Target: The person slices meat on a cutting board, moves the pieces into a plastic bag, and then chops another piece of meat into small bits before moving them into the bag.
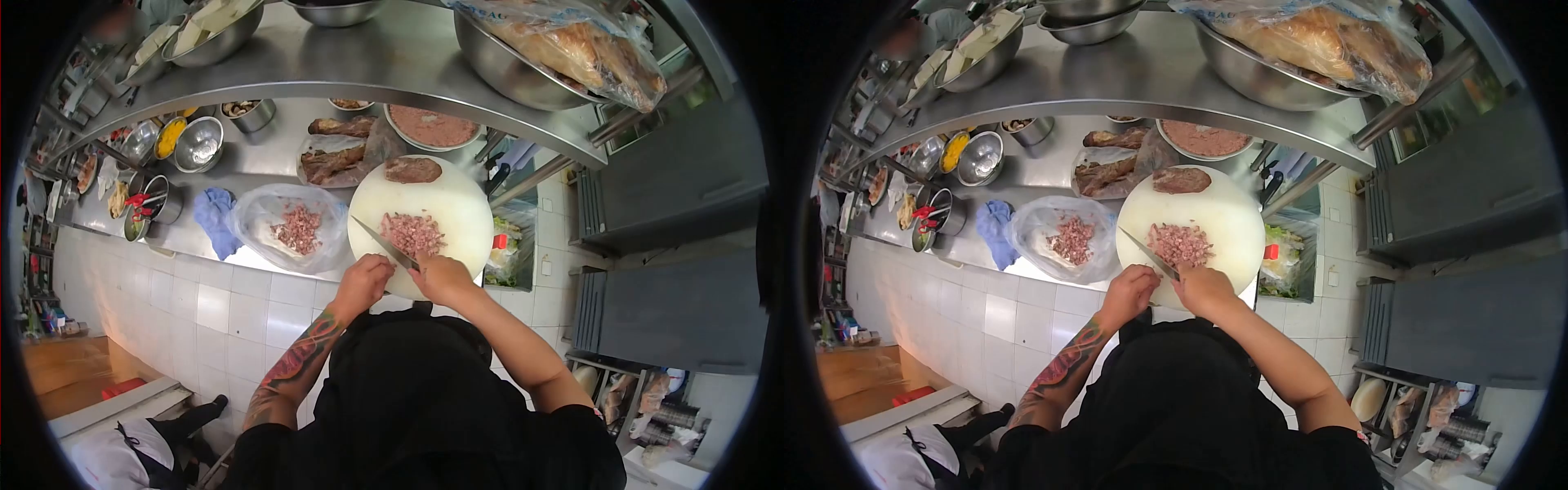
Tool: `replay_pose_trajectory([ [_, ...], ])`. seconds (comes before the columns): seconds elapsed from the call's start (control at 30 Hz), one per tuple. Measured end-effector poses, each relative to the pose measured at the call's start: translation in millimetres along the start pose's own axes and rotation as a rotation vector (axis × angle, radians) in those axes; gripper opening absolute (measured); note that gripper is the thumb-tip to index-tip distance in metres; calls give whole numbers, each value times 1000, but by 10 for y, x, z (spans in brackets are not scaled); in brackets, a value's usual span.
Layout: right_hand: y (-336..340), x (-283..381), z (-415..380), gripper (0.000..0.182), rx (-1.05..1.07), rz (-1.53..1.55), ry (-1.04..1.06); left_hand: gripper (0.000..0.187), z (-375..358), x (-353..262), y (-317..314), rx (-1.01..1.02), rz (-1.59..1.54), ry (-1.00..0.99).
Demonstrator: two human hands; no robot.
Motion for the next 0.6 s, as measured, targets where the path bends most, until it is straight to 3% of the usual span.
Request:
replay_pose_trajectory([
  [0.17,558,-124,-153,37,-74,96,-113,28,155,177,-99,63,42,44],
  [0.23,489,-317,-147,36,-127,120,-112,44,410,294,-64,-83,4,64],
  [0.37,179,-634,-186,33,-183,218,-197,58,796,692,174,-35,-92,51],
  [0.43,-30,-711,-217,33,-182,237,-216,64,876,812,171,214,-25,-67],
  [0.47,-103,-738,-236,33,-208,259,-198,65,887,837,166,314,-25,-28],
  [0.6,-140,-747,-283,33,-249,331,-154,56,781,711,233,457,-27,24],
])
Point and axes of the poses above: each hand's wrist, its own z-axis towards the middle knuckle, its own y-axis out of the back of the hand, x = y × z, the point moved 2 cm from there along z, towards the middle knuckle, and after that the axes turned 10 degrees about -y, right-handed, at the moved point
